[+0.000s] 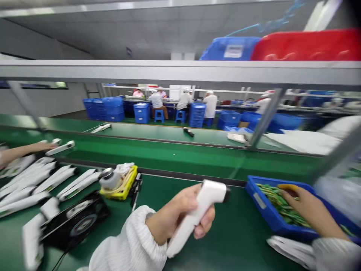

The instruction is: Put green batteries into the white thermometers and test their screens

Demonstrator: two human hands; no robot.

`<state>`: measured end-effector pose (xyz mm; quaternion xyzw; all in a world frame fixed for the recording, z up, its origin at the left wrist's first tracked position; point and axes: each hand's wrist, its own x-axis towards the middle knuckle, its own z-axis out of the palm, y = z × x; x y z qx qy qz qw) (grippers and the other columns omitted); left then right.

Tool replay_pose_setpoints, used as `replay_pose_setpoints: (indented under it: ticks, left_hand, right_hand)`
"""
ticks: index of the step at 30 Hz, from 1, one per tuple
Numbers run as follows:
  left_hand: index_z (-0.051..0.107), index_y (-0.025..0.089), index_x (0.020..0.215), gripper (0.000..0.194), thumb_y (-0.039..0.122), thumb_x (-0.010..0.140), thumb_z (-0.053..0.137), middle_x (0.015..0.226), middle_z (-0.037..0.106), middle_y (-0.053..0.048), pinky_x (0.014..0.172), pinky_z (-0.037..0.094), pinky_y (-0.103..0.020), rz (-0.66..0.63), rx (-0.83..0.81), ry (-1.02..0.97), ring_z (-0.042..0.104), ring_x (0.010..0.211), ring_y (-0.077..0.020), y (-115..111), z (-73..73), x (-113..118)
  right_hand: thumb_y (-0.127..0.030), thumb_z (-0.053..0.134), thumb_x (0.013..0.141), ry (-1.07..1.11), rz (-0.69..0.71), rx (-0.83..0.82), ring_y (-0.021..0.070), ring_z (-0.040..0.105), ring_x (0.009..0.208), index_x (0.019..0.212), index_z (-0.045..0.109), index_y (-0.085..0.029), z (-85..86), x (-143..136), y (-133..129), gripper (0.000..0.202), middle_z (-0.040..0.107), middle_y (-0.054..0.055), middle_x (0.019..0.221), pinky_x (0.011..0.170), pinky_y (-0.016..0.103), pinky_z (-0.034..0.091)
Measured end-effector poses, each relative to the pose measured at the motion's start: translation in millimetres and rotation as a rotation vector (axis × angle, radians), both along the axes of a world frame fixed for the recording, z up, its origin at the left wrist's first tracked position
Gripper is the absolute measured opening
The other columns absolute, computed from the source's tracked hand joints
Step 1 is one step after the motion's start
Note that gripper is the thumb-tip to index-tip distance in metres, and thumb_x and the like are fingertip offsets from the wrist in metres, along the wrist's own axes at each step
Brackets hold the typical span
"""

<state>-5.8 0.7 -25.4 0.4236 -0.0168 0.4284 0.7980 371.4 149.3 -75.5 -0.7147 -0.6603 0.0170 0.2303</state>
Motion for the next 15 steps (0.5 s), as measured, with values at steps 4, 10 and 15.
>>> replay_pose_setpoints:
  ticks: [4,10,15]
  left_hand:
    - [0.056,0.019,0.113,0.052,0.019,0.066,0.077,0.064,0.053,0.005,0.050,0.037,-0.016,0.330,-0.018,0.438,0.045,0.050,-0.0056,-30.9,-18.3,-39.9]
    - [0.054,0.021,0.122,0.047,0.017,0.076,0.059,0.108,0.065,-0.006,0.090,0.044,-0.037,1.279,0.027,1.209,0.060,0.099,-0.0242,-66.0,-52.8,-89.2]
    - [0.043,0.013,0.124,0.042,0.029,0.086,0.047,0.123,0.054,-0.020,0.098,0.039,-0.050,1.568,-0.120,1.281,0.053,0.116,-0.0329,-75.7,-88.2,-118.5]
  right_hand:
    - [-0.040,0.054,0.076,0.263,0.311,0.012,0.0336,0.066,0.082,0.086,0.064,-0.026,20.2,-119.3,5.1,0.020,0.072,0.014,0.087,0.074,0.044,0.050]
    - [-0.023,0.055,0.081,0.442,1.041,-0.118,0.0216,0.065,0.085,0.088,0.067,-0.019,-10.1,-346.0,-36.0,0.014,0.071,0.007,0.091,0.080,0.033,0.050]
    - [-0.018,0.059,0.084,0.430,1.161,-0.074,0.0205,0.059,0.085,0.088,0.065,-0.017,-33.7,-444.9,-75.2,0.007,0.066,0.007,0.092,0.077,0.031,0.045]
